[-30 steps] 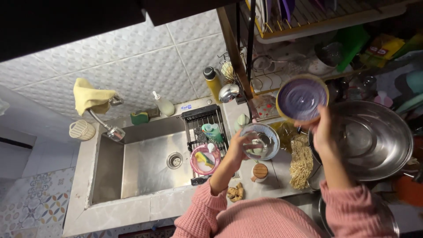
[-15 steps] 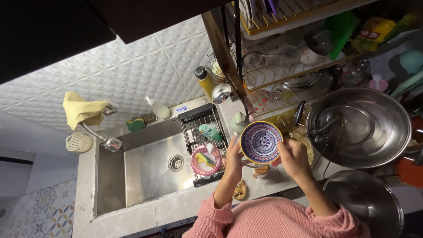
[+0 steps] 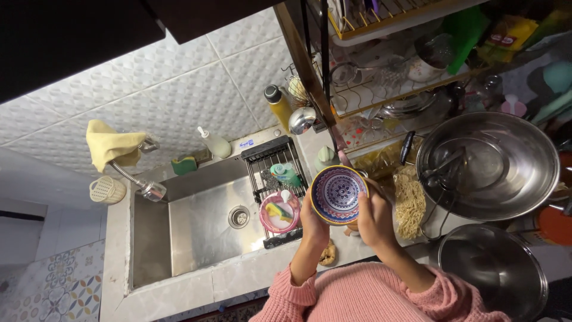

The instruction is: The person is wiping drinking glasses and a small bowl with a cloth at a dining table.

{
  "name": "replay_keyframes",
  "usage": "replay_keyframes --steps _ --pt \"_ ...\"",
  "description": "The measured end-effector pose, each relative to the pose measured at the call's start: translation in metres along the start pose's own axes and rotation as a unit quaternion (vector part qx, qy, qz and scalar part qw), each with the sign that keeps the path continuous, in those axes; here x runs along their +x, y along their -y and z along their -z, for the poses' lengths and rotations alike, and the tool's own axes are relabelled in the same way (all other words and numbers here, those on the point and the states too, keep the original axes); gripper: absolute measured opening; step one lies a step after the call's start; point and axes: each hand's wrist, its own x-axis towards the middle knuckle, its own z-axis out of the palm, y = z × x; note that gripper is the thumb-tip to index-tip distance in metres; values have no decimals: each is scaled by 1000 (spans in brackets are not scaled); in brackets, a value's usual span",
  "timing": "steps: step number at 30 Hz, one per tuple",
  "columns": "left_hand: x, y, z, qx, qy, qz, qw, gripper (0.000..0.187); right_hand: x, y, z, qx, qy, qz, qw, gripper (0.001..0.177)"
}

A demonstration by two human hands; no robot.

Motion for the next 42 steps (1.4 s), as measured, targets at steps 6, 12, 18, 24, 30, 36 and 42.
replay_keyframes --steps 6,12,18,24,30,36,42 --pt "6 5 11 -17 -21 -42 999 43 4 -5 2 -51 39 27 998 43" --pt "-5 -12 -2 -12 0 -64 998 43 67 -52 22 -26 37 18 999 54" --pt "-6 -7 14 -18 -21 -44 999 40 210 -18 86 -339 -87 240 906 61" --pt "-14 -22 13 -17 -49 -52 997 40 378 -159 133 -688 2 198 698 20" --pt "-28 -37 11 8 -65 -87 994 43 469 -231 137 -641 -136 349 670 28" --pt "-28 -37 19 -5 -63 -80 995 45 442 -215 144 -689 -89 305 652 21" --pt "-32 -42 0 31 -60 -70 995 44 363 -170 161 -732 14 291 616 17"
